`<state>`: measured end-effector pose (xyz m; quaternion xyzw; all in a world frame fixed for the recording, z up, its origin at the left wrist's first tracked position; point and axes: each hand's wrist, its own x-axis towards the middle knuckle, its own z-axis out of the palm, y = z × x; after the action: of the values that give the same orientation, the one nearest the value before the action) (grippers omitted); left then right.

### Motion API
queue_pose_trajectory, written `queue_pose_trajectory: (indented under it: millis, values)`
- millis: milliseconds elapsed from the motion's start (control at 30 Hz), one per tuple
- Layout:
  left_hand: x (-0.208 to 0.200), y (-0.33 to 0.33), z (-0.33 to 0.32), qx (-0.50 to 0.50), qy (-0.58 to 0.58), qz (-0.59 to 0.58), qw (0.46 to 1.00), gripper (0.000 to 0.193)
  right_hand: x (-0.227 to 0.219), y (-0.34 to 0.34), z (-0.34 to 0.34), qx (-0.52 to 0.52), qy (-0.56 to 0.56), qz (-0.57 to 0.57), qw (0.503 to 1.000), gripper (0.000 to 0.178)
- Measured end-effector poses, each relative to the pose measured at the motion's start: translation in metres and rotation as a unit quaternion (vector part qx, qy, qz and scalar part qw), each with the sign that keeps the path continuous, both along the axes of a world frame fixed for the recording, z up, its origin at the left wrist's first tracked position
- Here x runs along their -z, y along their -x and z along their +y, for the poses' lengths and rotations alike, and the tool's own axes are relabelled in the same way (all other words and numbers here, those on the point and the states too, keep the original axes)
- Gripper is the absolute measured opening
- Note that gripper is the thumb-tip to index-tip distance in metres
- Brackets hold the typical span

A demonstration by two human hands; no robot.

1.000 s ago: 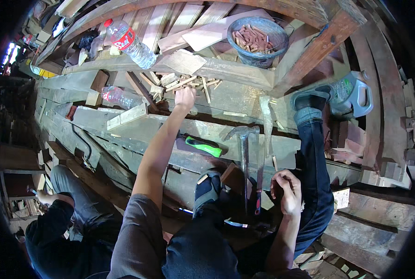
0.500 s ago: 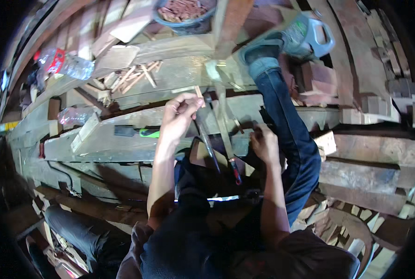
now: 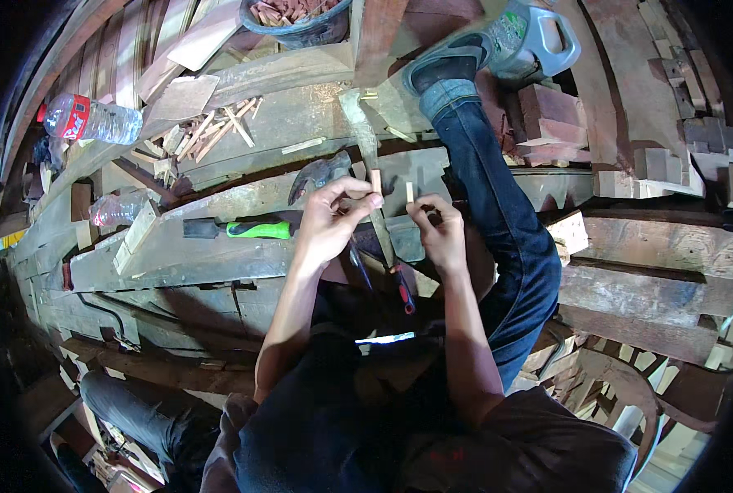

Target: Assembling and hammering small wooden pieces to create a structure in a workshop.

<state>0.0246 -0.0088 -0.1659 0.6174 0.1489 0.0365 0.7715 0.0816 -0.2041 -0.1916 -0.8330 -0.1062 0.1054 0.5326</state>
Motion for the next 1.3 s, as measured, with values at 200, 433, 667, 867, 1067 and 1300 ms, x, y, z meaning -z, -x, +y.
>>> queue_pose_trajectory:
  millis: [200, 433, 667, 867, 1067, 1300]
  values:
    - [0.001, 0.003, -0.006, 0.02, 0.012, 0.018, 1.0, 0.012, -0.05, 0.008, 0.014, -0.035, -0.229, 0.254, 0.939, 0.01]
    - [-0.008, 0.005, -0.008, 0.04, 0.012, 0.02, 0.999, 0.014, -0.052, 0.013, 0.019, -0.033, -0.219, 0.242, 0.945, 0.009]
    - [-0.005, 0.005, -0.008, 0.053, 0.045, 0.031, 0.997, 0.014, -0.051, 0.014, 0.019, -0.034, -0.228, 0.241, 0.943, 0.009]
    - [-0.008, 0.004, -0.012, 0.054, 0.061, 0.009, 0.997, 0.014, -0.052, 0.013, 0.019, -0.036, -0.221, 0.227, 0.948, 0.009]
    - [-0.006, 0.005, -0.011, 0.06, 0.063, 0.031, 0.996, 0.015, -0.053, 0.012, 0.02, -0.029, -0.232, 0.249, 0.94, 0.009]
    - [-0.006, 0.006, -0.012, 0.059, 0.068, 0.023, 0.996, 0.014, -0.051, 0.014, 0.02, -0.028, -0.238, 0.242, 0.94, 0.009]
